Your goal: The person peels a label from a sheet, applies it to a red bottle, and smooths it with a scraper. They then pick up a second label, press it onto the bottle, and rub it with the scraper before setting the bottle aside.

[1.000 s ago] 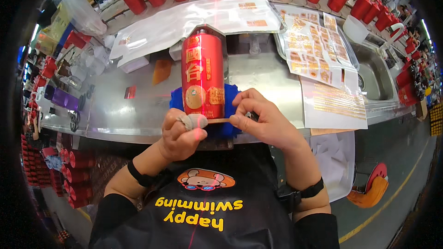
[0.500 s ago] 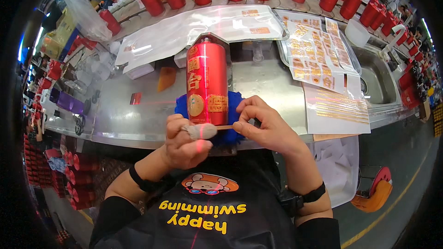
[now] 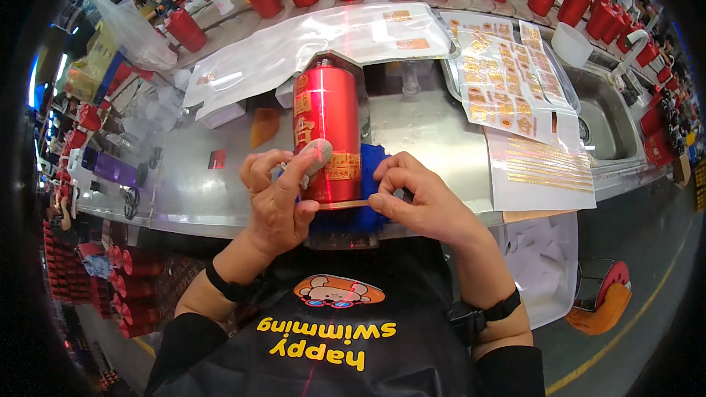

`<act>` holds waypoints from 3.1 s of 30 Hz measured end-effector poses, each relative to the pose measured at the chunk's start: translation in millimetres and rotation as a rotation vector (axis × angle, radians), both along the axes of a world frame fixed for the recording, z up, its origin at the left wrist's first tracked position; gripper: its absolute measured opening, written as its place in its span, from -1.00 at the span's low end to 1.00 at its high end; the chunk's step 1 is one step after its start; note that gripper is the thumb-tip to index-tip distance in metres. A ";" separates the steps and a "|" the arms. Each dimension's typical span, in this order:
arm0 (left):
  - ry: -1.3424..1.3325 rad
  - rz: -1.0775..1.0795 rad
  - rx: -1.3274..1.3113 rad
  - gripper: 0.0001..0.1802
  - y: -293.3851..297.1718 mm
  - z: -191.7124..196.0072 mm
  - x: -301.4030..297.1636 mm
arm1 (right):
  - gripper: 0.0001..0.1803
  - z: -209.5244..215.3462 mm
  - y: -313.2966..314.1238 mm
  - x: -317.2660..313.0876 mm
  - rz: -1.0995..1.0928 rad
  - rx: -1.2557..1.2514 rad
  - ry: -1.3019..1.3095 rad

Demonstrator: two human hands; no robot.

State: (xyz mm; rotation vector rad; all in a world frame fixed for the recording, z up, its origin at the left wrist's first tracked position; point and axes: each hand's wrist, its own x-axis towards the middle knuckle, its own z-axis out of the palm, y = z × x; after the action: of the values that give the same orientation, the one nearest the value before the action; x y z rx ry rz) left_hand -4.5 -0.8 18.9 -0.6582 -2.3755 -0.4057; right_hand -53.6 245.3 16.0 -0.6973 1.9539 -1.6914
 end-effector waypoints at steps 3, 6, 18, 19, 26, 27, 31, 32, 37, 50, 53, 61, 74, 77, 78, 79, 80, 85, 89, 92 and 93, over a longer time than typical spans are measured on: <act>-0.003 -0.037 0.082 -0.49 2.0 -0.3 6.9 | -0.77 -4.0 0.0 1.3 -0.013 -0.022 0.054; 0.017 -0.104 -0.030 -0.49 -3.3 -3.7 14.2 | -0.77 -4.6 2.4 -0.3 0.003 -0.017 0.055; 0.034 -0.123 0.403 -0.72 -8.4 -16.0 16.2 | -0.75 5.0 4.2 2.6 -0.009 -0.016 0.096; 0.078 -0.137 0.364 -0.70 -5.4 -14.5 19.4 | -0.77 5.2 4.7 2.8 -0.012 -0.030 0.124; 0.063 -0.305 0.048 -0.56 -3.9 -18.2 20.1 | -0.79 -5.6 5.9 0.8 -0.057 -0.016 0.171; 0.107 -0.305 0.034 -0.55 -2.7 -20.4 18.0 | -0.79 -5.2 5.6 1.2 -0.058 -0.015 0.169; 0.103 -0.358 -0.063 -0.60 1.2 -13.4 11.4 | -0.78 -3.6 6.3 1.8 -0.036 0.002 0.093; 0.136 -0.360 -0.092 -0.61 5.5 -12.9 8.4 | -0.78 -3.7 6.6 1.8 -0.022 0.005 0.063; 0.175 -0.356 -0.132 -0.62 11.9 -14.6 2.6 | -0.79 -6.6 6.6 0.5 -0.022 0.006 0.145; 0.193 -0.345 0.057 -0.70 5.4 -22.9 5.0 | -0.78 -3.4 4.8 3.1 -0.022 -0.005 0.122; 0.186 -0.370 -0.050 -0.72 10.6 -14.6 3.8 | -0.78 -1.3 3.0 3.8 -0.018 -0.001 0.124; 0.179 -0.302 0.189 -0.72 9.8 -30.2 8.4 | -0.78 -2.5 0.0 0.8 -0.017 0.024 0.110; 0.193 -0.321 0.143 -0.69 6.0 -33.4 6.2 | -0.79 -4.7 -3.5 3.0 -0.042 0.032 0.051; 0.170 -0.387 -0.030 -0.68 7.2 -18.9 3.1 | -0.80 -7.3 -1.7 2.2 -0.065 0.045 0.113; 0.167 -0.388 -0.033 -0.68 7.6 -16.1 2.1 | -0.80 -8.4 -2.3 3.4 -0.065 0.037 0.094; 0.181 -0.392 -0.055 -0.69 9.1 -14.1 0.6 | -0.80 -9.5 -3.1 4.5 -0.066 0.029 0.074; 0.194 -0.397 -0.078 -0.70 9.6 -13.3 0.2 | -0.80 -9.1 -3.9 5.1 -0.068 0.026 0.071; 0.173 -0.350 0.141 -0.71 5.8 -33.7 5.9 | -0.81 -8.5 -7.9 3.1 -0.050 0.039 0.195; 0.162 -0.329 0.126 -0.70 7.4 -26.7 5.9 | -0.76 -9.7 -8.7 3.5 -0.084 0.016 0.168; 0.137 -0.361 0.024 -0.69 10.0 -17.8 3.5 | -0.78 -7.4 -8.3 4.3 -0.070 0.062 0.063; 0.130 -0.366 -0.019 -0.68 11.2 -16.7 2.6 | -0.78 -6.1 -8.4 4.5 -0.075 0.064 0.060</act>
State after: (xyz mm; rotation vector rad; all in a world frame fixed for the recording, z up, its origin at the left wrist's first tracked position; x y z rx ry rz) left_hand -1.9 10.4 2.2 -1.1003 -2.1383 -0.4790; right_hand -49.1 236.9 9.8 -0.6662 2.0897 -1.6606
